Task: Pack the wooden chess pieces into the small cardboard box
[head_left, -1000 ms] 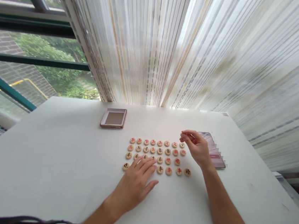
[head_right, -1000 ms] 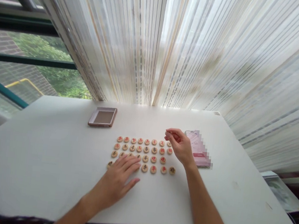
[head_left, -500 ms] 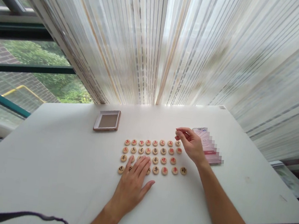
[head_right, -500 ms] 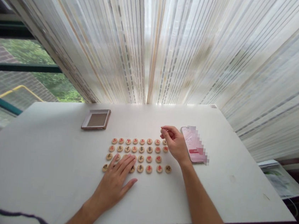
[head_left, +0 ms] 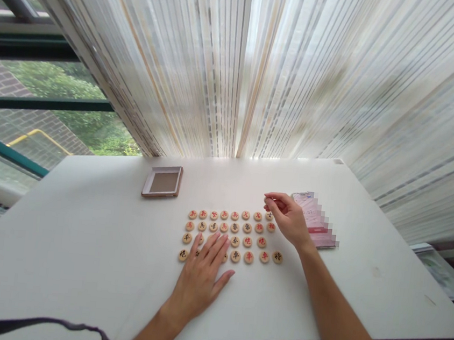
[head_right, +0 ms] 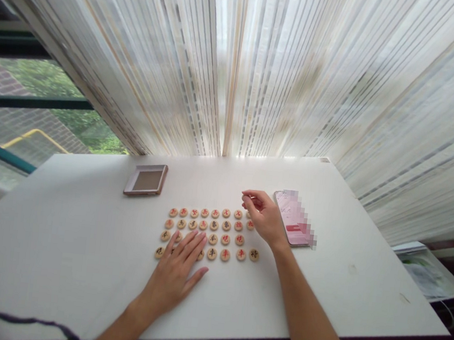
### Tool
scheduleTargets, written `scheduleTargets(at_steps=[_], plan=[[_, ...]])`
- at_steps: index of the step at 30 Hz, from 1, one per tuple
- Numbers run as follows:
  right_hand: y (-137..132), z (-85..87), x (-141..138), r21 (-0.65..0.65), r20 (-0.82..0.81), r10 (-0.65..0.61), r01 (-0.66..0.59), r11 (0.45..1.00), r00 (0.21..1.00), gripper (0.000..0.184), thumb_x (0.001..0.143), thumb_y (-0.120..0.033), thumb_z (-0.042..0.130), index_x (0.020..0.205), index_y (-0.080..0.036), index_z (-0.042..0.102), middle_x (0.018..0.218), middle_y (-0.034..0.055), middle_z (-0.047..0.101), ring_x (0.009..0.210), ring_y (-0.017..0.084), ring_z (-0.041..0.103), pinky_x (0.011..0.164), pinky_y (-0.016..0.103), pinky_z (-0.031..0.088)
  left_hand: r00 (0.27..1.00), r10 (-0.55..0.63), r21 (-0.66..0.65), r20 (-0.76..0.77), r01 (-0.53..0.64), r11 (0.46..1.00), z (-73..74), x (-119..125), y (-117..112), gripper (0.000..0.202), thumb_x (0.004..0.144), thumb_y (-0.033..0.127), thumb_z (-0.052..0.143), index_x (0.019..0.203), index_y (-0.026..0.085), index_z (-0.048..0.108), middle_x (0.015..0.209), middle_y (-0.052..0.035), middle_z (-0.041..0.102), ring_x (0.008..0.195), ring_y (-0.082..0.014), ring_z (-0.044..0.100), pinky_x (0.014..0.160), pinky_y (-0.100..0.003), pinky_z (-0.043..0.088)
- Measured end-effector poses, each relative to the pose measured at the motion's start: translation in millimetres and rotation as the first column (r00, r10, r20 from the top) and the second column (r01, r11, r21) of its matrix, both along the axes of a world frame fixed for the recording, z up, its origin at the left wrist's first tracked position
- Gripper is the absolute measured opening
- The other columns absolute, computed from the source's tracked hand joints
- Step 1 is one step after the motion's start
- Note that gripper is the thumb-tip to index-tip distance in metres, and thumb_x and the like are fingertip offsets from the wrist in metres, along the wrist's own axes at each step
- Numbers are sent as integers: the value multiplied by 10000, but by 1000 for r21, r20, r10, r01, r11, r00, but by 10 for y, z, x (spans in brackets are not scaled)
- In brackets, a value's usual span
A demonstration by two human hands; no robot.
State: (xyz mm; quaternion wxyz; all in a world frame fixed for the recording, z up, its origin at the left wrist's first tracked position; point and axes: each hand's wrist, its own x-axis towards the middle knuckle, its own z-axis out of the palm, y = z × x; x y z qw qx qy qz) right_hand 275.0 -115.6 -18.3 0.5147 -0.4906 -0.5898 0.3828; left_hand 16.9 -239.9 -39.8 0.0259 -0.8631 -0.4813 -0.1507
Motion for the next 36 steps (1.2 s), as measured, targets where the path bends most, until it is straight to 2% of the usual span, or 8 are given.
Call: scheduleTargets(at_steps=[10,15,20,26,32,36], plan=[[20,-39,25,6,-4,8,-8,1000,1000,318,896,-477,696,1088,-223,711,938,61,744,812,204,749,718,319,609,1000,-17,9,-25,18,1000,-17,12,-12,595,1039,446,452,1566,189,353,1604,-54,417,1501,-263,334,1271,-502,169],[45,-68,41,13,-2,21,-21,1000,1000,331,888,-466,705,1103,-214,708,968,71,747,834,207,753,749,328,611,997,-60,23,-40,61,998,-15,69,-21,610,1042,487,430,1573,202,337,1612,-29,403,1511,-254,309,1278,-493,140],[61,-82,52,17,4,27,-27,999,1000,323,891,-456,699,1109,-217,704,976,70,747,841,206,755,750,326,608,998,-58,28,-39,59,998,-10,84,-14,637,1034,516,431,1584,215,316,1602,-29,422,1501,-269,329,1265,-499,183],[42,-74,41,15,2,38,-38,999,999,338,876,-473,708,1101,-221,710,988,72,755,837,211,759,739,330,613,998,-50,32,-39,51,998,-21,83,-11,646,1032,514,437,1591,222,293,1614,-17,400,1511,-261,309,1273,-499,153],[49,21,27,4,-23,38,-38,999,999,371,862,-512,718,1074,-208,702,908,57,756,809,215,762,709,334,621,996,-84,51,1,83,995,31,26,-42,638,1026,423,495,1579,164,309,1600,-86,417,1521,-274,288,1265,-526,196],[-32,169,47,-15,-22,71,-71,997,997,359,832,-493,768,1032,-202,705,860,51,754,784,216,758,739,356,632,982,-88,17,169,87,996,91,-198,-66,481,1031,325,496,1487,185,443,1552,-98,476,1498,-268,332,1240,-517,301]])
